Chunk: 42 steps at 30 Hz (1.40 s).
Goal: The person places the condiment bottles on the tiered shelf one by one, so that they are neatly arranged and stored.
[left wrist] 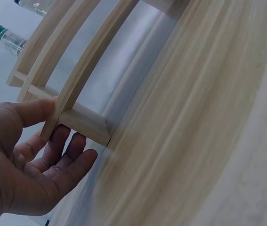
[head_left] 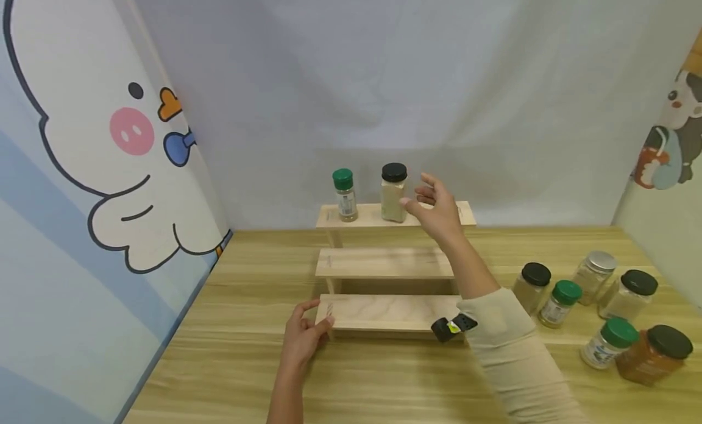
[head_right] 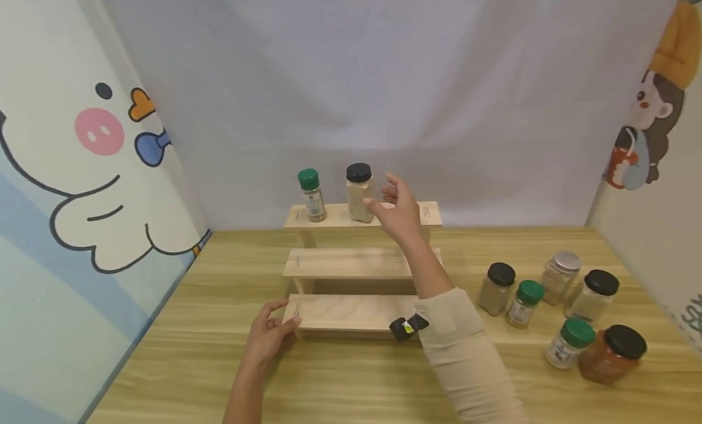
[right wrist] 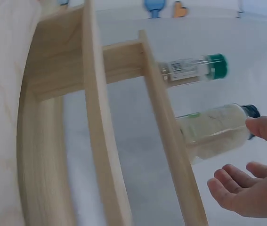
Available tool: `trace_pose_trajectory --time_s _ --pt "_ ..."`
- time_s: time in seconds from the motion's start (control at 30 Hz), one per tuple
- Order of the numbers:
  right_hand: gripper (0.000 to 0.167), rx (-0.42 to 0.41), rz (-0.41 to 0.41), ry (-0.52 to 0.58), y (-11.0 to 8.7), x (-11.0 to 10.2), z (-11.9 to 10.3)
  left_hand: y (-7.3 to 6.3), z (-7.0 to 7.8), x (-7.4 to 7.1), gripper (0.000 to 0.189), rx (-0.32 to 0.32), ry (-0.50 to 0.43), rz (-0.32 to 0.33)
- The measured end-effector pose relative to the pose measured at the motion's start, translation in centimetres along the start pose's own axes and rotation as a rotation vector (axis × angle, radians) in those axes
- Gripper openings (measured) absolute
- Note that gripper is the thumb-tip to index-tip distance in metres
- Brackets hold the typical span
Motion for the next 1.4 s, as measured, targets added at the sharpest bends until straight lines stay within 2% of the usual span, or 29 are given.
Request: trace_pose_trajectory --time_s 0.13,0.27,0.6,0.77,0.97,1.13,1.4 --pt "0.060 -0.011 0.016 0.065 -1.9 -0.8 0.6 0.0 0.1 0.0 0.054 -0.003 0.000 0.010" --pt "0.057 -0.020 0.014 0.082 -3.3 -1.3 0.9 -0.1 0.1 0.1 0.053 0.002 0.010 0.009" --pt "0.059 -0.013 0.044 -0.119 -7.0 -3.0 2.7 0.1 -0.3 0.9 0.050 0.017 0.022 0.028" --pt "0.057 0.013 0.057 -0.139 -8.8 -3.6 4.3 -0.2 0.1 1.1 0.049 0.035 0.065 0.052" --pt "0.055 0.014 0.119 -0.104 -10.5 -4.6 6.0 -0.7 0.4 1.3 0.047 0.070 0.170 0.089" --pt "0.052 0.036 0.164 -0.062 -11.3 -5.3 7.2 -0.8 0.3 1.1 0.046 0.070 0.192 0.097" --pt "0.039 0.072 0.317 -0.092 -12.6 -6.6 10.0 -1.0 0.1 1.0 0.046 0.052 0.216 0.085"
Point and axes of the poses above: each hand's wrist, its own y-axis towards the middle knuckle, its own x-axis out of the palm, z = x × y, the point moved 3 cm from there along y, towards the middle knuckle, and after that the axes turned 10 degrees about x, right-handed, at the moved point
